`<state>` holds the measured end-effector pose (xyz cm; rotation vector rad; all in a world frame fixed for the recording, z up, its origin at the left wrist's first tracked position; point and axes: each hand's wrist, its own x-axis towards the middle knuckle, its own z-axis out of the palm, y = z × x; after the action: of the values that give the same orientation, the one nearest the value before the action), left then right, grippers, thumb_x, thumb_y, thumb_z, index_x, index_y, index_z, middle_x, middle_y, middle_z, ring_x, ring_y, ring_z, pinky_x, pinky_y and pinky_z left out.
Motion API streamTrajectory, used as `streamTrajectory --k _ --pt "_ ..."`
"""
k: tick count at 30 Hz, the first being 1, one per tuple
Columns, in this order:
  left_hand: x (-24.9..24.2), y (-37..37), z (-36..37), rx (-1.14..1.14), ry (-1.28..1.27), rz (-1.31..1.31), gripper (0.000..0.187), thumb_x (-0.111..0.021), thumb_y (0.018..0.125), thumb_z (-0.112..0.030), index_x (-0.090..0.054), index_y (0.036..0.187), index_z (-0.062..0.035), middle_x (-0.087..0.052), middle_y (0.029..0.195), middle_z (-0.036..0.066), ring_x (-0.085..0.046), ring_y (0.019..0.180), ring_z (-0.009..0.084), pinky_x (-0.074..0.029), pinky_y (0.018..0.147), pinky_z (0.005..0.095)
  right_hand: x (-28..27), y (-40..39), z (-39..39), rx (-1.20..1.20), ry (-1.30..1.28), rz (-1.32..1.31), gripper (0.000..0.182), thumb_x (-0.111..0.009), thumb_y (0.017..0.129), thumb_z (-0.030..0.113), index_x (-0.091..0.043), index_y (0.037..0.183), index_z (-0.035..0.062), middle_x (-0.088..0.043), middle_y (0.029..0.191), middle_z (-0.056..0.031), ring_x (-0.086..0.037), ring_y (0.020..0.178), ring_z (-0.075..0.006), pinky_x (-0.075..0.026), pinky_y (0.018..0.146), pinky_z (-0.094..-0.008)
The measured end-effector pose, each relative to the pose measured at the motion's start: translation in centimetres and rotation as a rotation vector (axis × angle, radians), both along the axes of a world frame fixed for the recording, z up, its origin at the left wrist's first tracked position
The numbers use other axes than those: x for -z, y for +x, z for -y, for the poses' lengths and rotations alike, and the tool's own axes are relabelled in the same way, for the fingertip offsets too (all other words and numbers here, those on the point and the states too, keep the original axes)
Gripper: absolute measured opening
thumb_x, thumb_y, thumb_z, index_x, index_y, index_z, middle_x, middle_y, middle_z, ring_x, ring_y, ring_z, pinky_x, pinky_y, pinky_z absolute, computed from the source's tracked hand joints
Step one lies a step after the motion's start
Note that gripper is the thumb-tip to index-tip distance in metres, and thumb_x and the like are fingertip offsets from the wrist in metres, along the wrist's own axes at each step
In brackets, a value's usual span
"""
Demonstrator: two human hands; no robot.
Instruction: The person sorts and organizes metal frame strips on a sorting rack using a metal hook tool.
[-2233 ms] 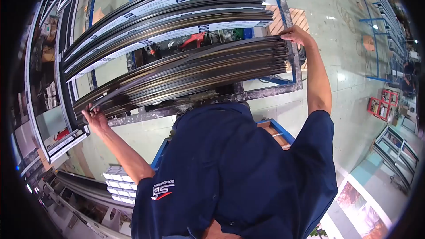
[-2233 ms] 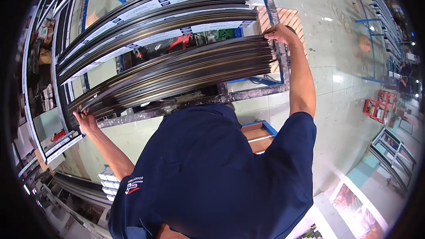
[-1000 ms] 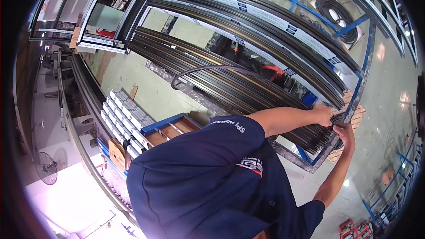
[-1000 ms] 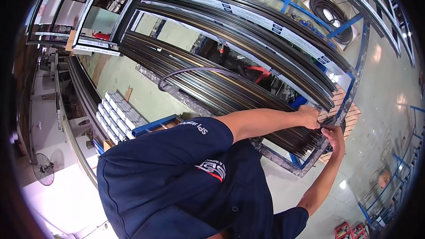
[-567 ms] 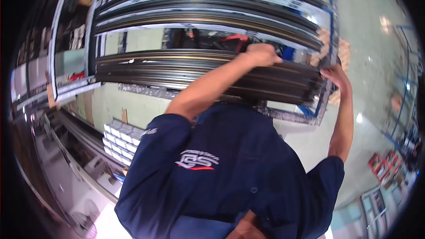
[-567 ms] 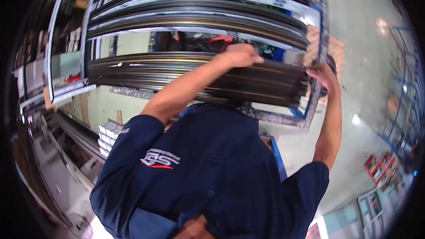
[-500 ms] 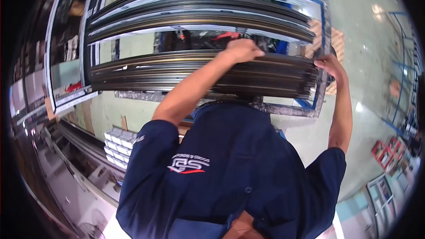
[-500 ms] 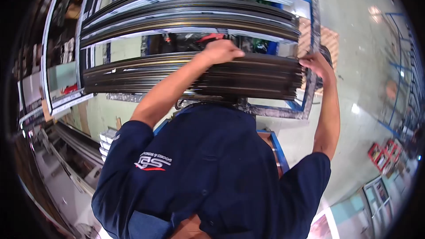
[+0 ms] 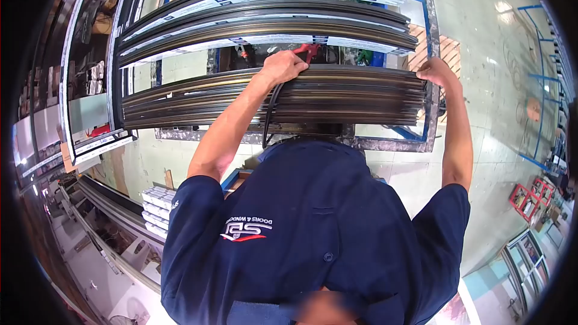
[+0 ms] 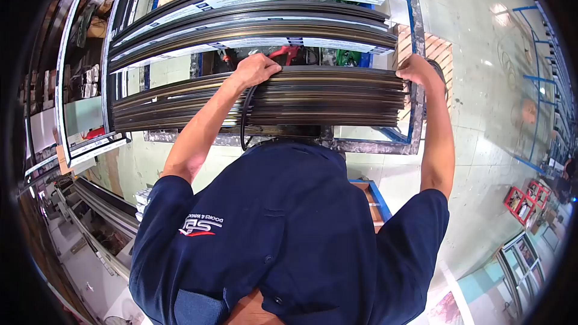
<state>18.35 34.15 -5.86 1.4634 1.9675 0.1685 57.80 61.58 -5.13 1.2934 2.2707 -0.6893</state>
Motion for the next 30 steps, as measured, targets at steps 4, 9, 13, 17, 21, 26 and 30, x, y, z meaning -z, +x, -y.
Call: streamTrajectory --k 4,9,13,17,21,26,30 --pt "0.2 1.7 2.3 -0.039 0.351 -0.153 0.034 -0.069 0.087 -0.038 -0.073 0.108 -0.0123 -0.07 0.107 0.012 -0.065 0.101 0.0346 -0.05 0.087 0.0468 -4.5 -9.5 8.4 -0.165 0.164 -0.185 0.033 -0.071 0.087 0.029 -0.073 0.111 0.0061 -0.072 0.108 -0.0176 -0.068 0.104 -0.036 -0.053 0.092 -0.0428" --pt "-2.9 4.9 12.6 -0.369 0.711 -0.35 0.044 -0.08 0.079 -0.032 -0.067 0.111 -0.0058 -0.063 0.105 0.012 -0.058 0.096 0.0331 -0.044 0.084 0.045 -0.4 -18.1 16.3 -0.163 -0.082 -0.652 0.033 -0.063 0.095 0.034 -0.074 0.112 0.0088 -0.072 0.11 -0.015 -0.067 0.106 -0.0342 -0.051 0.094 -0.0426" --pt "-1.0 6.4 21.0 -0.772 0.384 -0.118 0.043 -0.08 0.081 -0.03 -0.066 0.112 -0.0026 -0.067 0.08 0.011 -0.065 0.078 0.0319 -0.051 0.071 0.0416 2.0 -20.3 16.8 -0.052 -0.084 -0.56 0.03 -0.068 0.089 0.04 -0.079 0.105 0.0166 -0.075 0.099 -0.0114 -0.07 0.097 -0.0322 -0.053 0.088 -0.0409" --pt "0.1 6.2 22.2 -0.841 0.378 0.069 0.041 -0.079 0.084 -0.024 -0.064 0.115 -0.0012 -0.072 0.094 0.015 -0.068 0.09 0.0331 -0.053 0.077 0.0412 2.2 -21.2 15.8 -0.059 -0.215 -0.492 0.032 -0.071 0.086 0.043 -0.079 0.104 0.0184 -0.076 0.098 -0.0117 -0.071 0.094 -0.0302 -0.053 0.085 -0.0378" --pt "1.9 6.5 24.8 -0.758 0.303 0.394 0.039 -0.077 0.087 -0.025 -0.064 0.114 0.0009 -0.072 0.099 0.018 -0.068 0.097 0.0288 -0.053 0.081 0.0407 2.8 -22.1 14.9 -0.103 -0.321 -0.568 0.037 -0.075 0.084 0.038 -0.077 0.107 0.0093 -0.075 0.096 -0.0167 -0.071 0.089 -0.0298 -0.053 0.085 -0.0373" --pt "-4.8 -8.4 27.6 -0.508 0.041 0.527 0.038 -0.078 0.087 -0.036 -0.072 0.105 -0.0034 -0.069 0.077 0.005 -0.059 0.067 0.0118 -0.049 0.061 0.0305 2.1 -22.5 15.6 -0.064 -0.344 -0.518 0.03 -0.075 0.087 0.028 -0.077 0.107 0.0065 -0.075 0.098 -0.0169 -0.072 0.089 -0.0266 -0.053 0.084 -0.0358" --pt "-13.3 -23.5 28.4 -0.328 -0.042 0.179 0.032 -0.08 0.084 -0.029 -0.067 0.082 0.0003 -0.05 0.06 0.0 -0.041 0.059 0.0091 -0.036 0.052 0.0322 0.2 -23.3 15.6 -0.063 -0.341 -0.433 0.034 -0.075 0.086 0.028 -0.076 0.109 0.0028 -0.076 0.102 -0.0137 -0.071 0.096 -0.0223 -0.052 0.087 -0.0333"
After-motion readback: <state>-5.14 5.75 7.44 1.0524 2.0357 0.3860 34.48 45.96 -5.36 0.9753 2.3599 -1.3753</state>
